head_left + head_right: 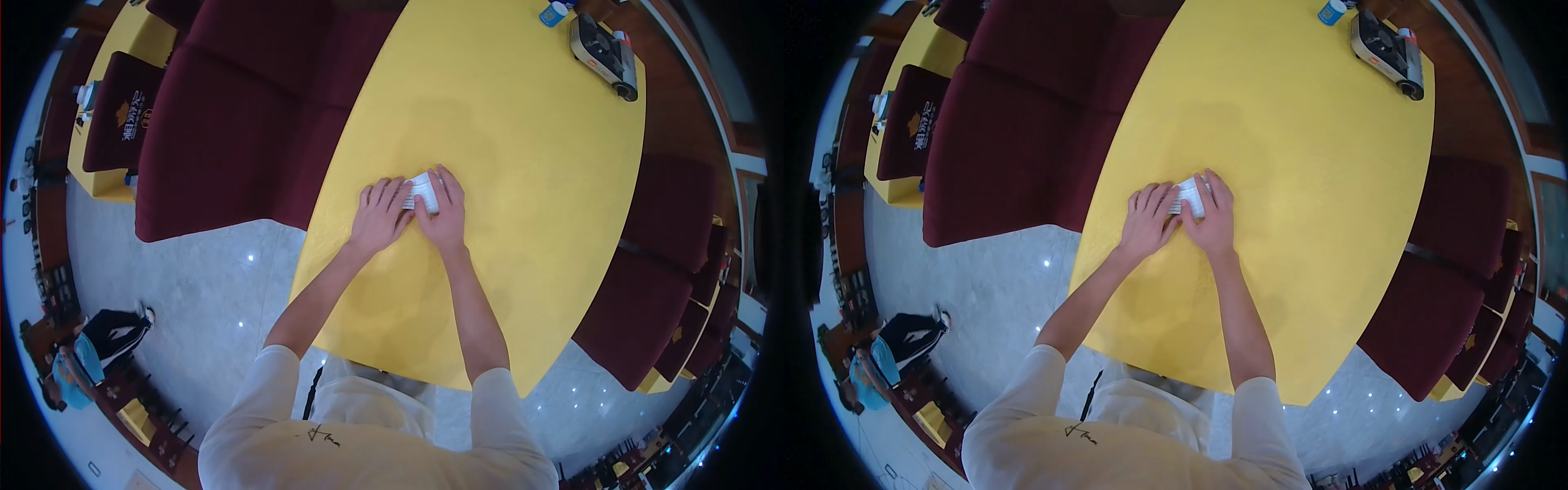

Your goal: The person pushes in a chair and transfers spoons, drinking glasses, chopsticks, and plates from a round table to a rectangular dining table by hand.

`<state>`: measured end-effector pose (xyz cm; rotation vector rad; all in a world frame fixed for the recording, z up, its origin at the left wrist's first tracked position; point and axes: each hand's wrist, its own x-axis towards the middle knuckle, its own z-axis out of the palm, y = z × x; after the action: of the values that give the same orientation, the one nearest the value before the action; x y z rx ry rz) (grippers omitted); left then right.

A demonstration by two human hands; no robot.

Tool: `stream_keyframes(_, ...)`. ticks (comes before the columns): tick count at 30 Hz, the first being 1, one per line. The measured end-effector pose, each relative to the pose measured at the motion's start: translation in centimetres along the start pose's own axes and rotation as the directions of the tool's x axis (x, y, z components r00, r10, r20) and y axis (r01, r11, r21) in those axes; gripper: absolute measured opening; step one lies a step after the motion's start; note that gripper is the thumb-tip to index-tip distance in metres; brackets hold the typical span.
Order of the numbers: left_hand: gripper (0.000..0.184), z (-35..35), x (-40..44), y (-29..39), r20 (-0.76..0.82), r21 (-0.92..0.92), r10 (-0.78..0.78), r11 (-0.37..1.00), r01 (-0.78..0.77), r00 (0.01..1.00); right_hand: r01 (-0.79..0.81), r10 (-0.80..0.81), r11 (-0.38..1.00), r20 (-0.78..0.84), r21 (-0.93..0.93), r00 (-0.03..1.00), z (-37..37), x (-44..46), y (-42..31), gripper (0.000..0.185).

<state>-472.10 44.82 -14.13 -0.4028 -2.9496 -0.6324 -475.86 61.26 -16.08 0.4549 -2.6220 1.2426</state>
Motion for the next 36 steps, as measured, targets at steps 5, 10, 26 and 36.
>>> stream_keyframes(5,0.060,-0.6,0.2,0.4,0.006,-0.034,0.000,0.999,0.000,1.000,0.016,-0.015,1.000,0.007,-0.025,1.000,-0.3,0.1,0.0,0.054)
stream_keyframes(10,0.059,-0.3,0.0,-0.1,0.007,-0.028,0.004,1.000,-0.003,1.000,0.015,-0.011,0.999,0.111,-0.031,0.994,-1.3,0.9,-1.2,0.062)
stream_keyframes(26,0.044,-2.9,-4.5,3.3,-0.152,-0.173,-0.011,0.985,-0.016,0.988,-0.386,0.392,0.911,0.018,-0.143,0.920,-10.9,-18.9,-7.8,0.062)
stream_keyframes(36,0.010,-1.1,-24.2,15.4,0.324,-0.541,0.058,0.830,0.135,0.944,-0.818,0.804,0.567,-0.150,-0.099,0.576,-14.5,-49.3,-15.1,0.058)
